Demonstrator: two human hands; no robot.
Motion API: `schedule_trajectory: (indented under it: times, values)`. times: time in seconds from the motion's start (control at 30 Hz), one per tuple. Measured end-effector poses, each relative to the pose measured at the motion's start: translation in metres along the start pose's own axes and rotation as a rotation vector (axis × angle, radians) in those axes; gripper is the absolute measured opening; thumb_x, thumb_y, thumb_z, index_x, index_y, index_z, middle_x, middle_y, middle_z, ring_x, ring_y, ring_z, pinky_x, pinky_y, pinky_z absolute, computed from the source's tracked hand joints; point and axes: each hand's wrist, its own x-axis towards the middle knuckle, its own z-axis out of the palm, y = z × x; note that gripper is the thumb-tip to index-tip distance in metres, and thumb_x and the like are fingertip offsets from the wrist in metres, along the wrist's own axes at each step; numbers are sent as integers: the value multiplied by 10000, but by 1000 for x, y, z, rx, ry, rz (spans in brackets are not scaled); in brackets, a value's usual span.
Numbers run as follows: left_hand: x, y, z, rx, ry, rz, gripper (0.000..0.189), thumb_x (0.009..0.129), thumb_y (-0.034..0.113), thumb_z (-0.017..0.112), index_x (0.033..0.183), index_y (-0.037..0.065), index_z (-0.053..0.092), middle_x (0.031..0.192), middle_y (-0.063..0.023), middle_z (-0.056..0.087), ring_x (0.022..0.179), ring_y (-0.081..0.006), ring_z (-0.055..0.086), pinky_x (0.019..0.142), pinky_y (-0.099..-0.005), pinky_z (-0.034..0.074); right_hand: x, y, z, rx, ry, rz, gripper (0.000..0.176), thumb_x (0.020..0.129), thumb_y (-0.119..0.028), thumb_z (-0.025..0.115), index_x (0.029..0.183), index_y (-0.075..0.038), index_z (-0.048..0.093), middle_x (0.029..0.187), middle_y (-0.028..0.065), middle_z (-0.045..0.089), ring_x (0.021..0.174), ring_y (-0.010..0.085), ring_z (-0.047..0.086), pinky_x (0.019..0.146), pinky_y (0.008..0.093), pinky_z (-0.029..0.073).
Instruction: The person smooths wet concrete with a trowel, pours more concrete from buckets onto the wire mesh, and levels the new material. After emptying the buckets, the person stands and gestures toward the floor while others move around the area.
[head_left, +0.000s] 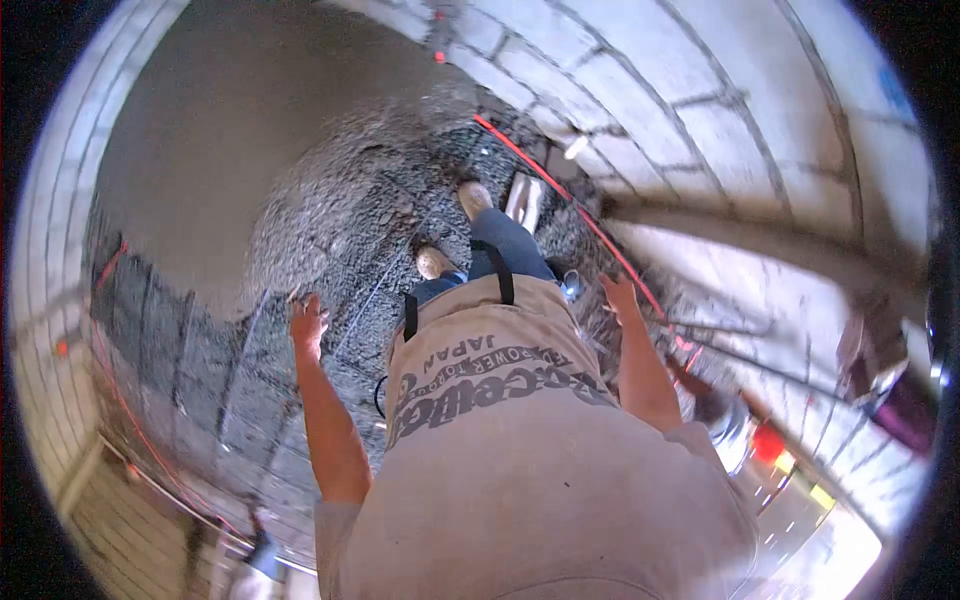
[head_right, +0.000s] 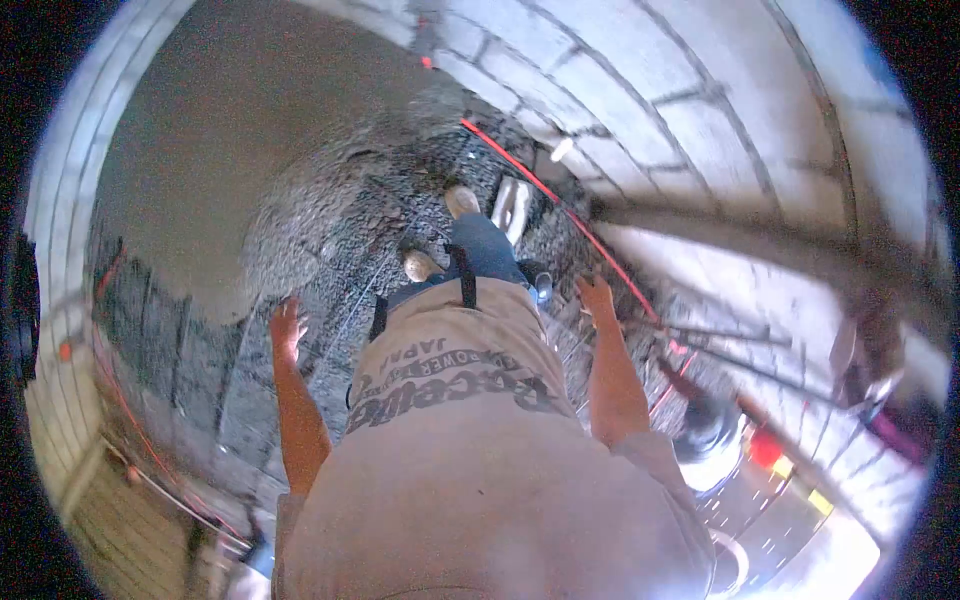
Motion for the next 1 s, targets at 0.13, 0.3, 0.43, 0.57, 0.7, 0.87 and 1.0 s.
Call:
schedule_trajectory:
  times: [0.13,0.3,0.43,0.57,0.7,0.87,1.0]
  values:
    - [-35,-43,0,-107,165,-106,426,848,381,633,1120,80,505,877,-56,597,772,-201,621,559,-320,460,74,-60,3,-222,-193,-34,355,860,-345,623,1130,-126,553,967,31,617,755,188,605,621,366,507]
    - [-98,-135,39,-255,320,-347,353,833,410,621,1000,102,579,787,-7,600,588,-124,590,444,-260,409,122,-199,31,-223,-355,-244,469,844,-370,658,1177,-64,533,1057,104,618,774,232,628,672,419,515]
    - [-171,-149,106,-375,407,-389,372,865,407,590,1076,102,578,832,-12,607,658,-130,580,537,-313,447,135,-301,57,-310,-523,-466,298,868,-336,626,1069,-117,605,898,17,608,728,129,605,550,258,454]
    - [-205,-174,180,-620,599,-428,363,842,402,608,992,72,607,759,-12,592,587,-117,594,442,-269,424,152,-362,99,-529,-638,-527,334,858,-353,631,1088,-114,594,902,12,604,744,141,595,582,298,461]
    - [-252,-166,238,-669,733,-431,403,848,428,602,1012,59,608,787,-30,612,628,-135,616,478,-281,454,166,-393,146,-775,-757,-599,320,865,-334,617,1085,-104,585,923,22,612,743,160,604,583,303,469]
    - [-286,-190,303,-840,793,-582,431,842,438,596,1050,61,593,832,-35,619,676,-158,629,512,-317,471,135,-417,199,-951,-852,-693,361,873,-376,591,1132,-126,562,952,5,593,774,160,595,630,324,466]
    - [-288,-222,347,-953,800,-683,471,830,458,596,1070,54,579,902,-55,622,692,-179,641,537,-347,498,106,-418,224,-1003,-904,-776,365,868,-396,593,1116,-129,563,962,-1,586,780,146,590,632,317,464]
